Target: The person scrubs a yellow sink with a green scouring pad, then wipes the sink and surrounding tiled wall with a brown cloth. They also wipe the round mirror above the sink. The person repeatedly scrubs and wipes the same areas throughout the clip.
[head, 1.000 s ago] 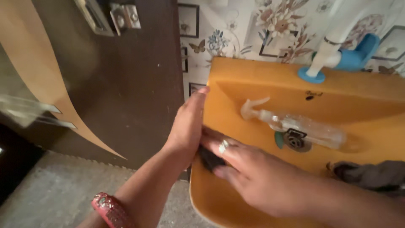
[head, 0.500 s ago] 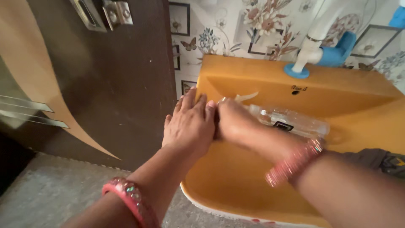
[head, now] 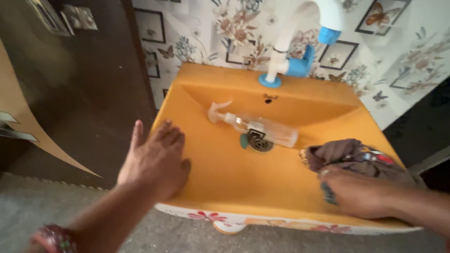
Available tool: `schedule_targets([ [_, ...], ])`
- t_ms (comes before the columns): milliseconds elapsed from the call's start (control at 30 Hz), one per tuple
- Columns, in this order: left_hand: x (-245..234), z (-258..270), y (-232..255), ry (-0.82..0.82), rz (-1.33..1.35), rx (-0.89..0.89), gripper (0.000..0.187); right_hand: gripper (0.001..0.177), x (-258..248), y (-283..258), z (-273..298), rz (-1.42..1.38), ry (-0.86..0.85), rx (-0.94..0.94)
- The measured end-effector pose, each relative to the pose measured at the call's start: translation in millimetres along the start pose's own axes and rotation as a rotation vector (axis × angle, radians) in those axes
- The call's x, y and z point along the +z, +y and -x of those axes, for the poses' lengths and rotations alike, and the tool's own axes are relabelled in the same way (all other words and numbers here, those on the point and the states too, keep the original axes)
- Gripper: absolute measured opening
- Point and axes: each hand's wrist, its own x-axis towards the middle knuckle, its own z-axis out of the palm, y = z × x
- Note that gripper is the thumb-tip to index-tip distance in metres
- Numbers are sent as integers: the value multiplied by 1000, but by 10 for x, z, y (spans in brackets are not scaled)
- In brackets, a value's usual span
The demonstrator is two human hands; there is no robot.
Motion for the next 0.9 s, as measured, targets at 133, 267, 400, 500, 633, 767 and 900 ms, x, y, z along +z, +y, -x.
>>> schedule_targets([
  [133,47,-73,-30,91,81,3,68,30,92,-696,-102,-345,22,4],
  [267,137,-117,-52,135,80,0,68,35,128,-1751,-688,-178,8,-293],
  [400,195,-118,-91,130,89,1,69,34,191,-1781,-644,404,371,-845],
  [500,220,-128,-79,174,86,42,67,67,108,-922,-166,-466,-44,-403],
  [633,197,-130,-107,152,46,16,66,62,138,299,305,-283,-165,-24],
  [767,179,-126,-55,122,-1,16,71,57,412,550,180,-320,-97,22],
  [900,104,-116,-39,76,2,-5,72,57,375,-206,-144,-314,-28,-51],
])
